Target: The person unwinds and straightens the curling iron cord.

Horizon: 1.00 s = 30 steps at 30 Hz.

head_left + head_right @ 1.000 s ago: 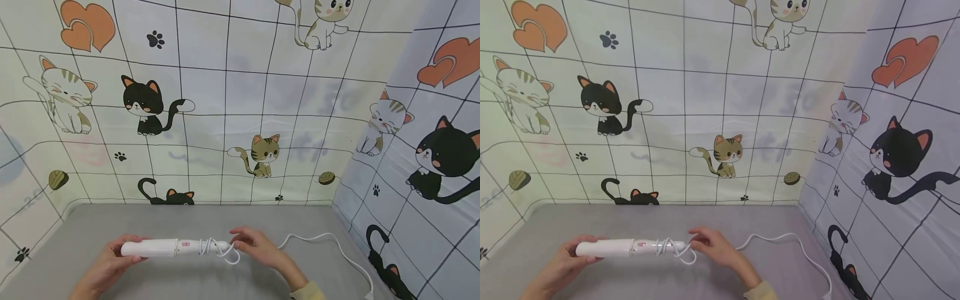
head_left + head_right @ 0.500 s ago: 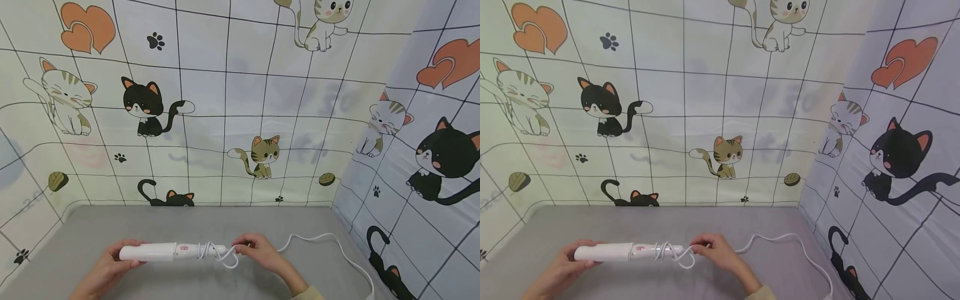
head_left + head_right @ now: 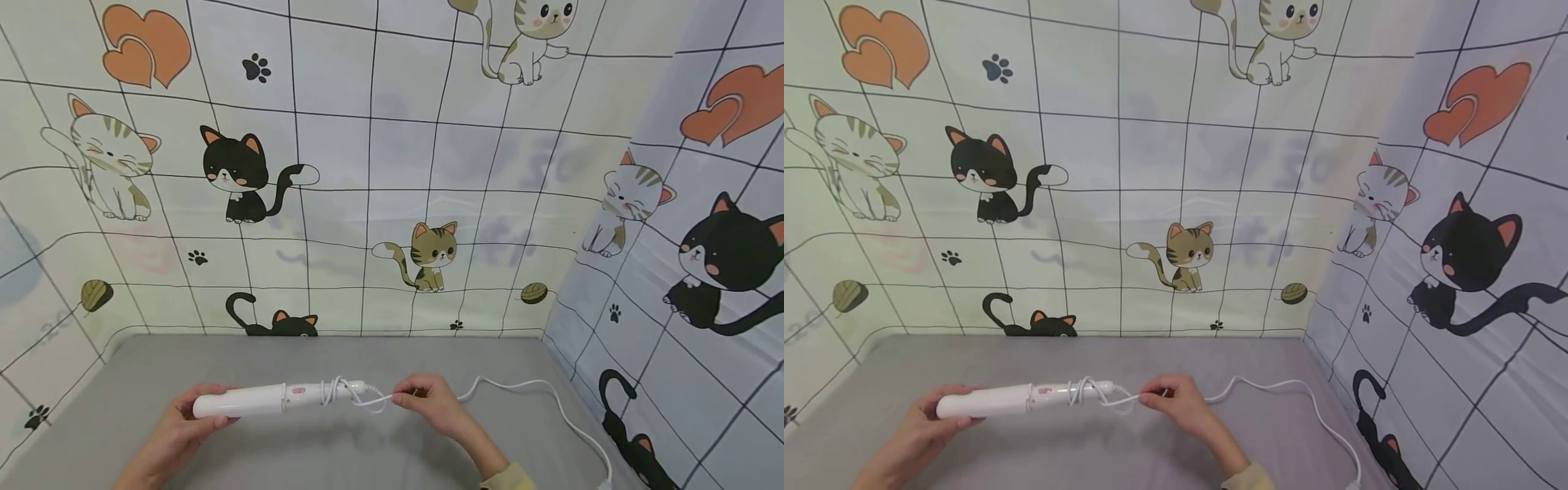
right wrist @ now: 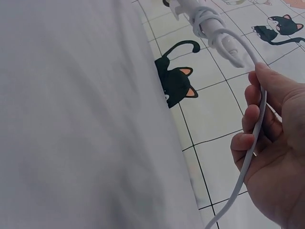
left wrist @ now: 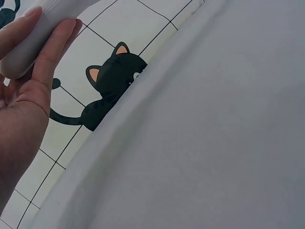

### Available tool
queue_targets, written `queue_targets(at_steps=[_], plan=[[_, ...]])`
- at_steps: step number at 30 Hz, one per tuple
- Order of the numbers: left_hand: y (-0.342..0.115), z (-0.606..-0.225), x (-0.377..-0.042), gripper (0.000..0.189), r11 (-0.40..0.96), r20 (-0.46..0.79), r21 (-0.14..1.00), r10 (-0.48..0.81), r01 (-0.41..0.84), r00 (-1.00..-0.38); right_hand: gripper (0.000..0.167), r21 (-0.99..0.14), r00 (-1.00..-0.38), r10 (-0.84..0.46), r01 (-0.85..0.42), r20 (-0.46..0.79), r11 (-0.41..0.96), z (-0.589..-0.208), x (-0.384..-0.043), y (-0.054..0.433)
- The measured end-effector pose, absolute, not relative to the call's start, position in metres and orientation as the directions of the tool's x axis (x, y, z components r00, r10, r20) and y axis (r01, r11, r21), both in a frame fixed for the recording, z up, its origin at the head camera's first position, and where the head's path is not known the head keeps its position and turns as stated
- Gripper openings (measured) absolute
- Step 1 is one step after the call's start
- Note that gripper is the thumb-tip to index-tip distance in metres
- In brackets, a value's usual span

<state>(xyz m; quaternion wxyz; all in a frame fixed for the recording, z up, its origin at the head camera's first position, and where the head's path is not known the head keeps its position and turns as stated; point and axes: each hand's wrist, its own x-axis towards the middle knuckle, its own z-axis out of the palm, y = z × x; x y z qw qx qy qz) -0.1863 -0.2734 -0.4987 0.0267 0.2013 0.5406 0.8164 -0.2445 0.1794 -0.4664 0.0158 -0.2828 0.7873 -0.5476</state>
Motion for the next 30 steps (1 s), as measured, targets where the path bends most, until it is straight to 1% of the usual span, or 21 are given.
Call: queue_targets(at_steps=[5, 9, 16, 20, 22, 25, 30], plan=[[-0.275, -0.498, -0.186, 0.058, -0.462, 0.347, 0.865, 0.269, 0.196, -0.898, 0.010, -0.874, -0.823, -0.485, -0.439, 0.297, 0.209, -0.465, -0.243, 0.183], [-0.275, -0.497, -0.185, 0.059, -0.475, 0.362, 0.856, 0.273, 0.202, -0.892, 0.009, -0.868, -0.810, -0.512, -0.446, 0.287, 0.219, -0.462, -0.241, 0.187], [-0.274, -0.495, -0.185, 0.059, -0.491, 0.397, 0.842, 0.283, 0.224, -0.873, 0.005, -0.845, -0.785, -0.540, -0.484, 0.305, 0.228, -0.463, -0.242, 0.193], [-0.273, -0.495, -0.185, 0.061, -0.497, 0.417, 0.835, 0.289, 0.237, -0.862, 0.006, -0.837, -0.786, -0.532, -0.495, 0.316, 0.234, -0.464, -0.244, 0.195], [-0.273, -0.495, -0.185, 0.060, -0.496, 0.412, 0.837, 0.291, 0.233, -0.863, 0.008, -0.837, -0.792, -0.520, -0.493, 0.319, 0.236, -0.464, -0.244, 0.196], [-0.274, -0.496, -0.184, 0.061, -0.502, 0.406, 0.836, 0.296, 0.221, -0.864, 0.006, -0.841, -0.803, -0.505, -0.483, 0.316, 0.242, -0.464, -0.245, 0.198], [-0.278, -0.500, -0.185, 0.062, -0.573, 0.457, 0.790, 0.309, 0.220, -0.834, 0.003, -0.839, -0.811, -0.492, -0.482, 0.317, 0.253, -0.461, -0.246, 0.203]])
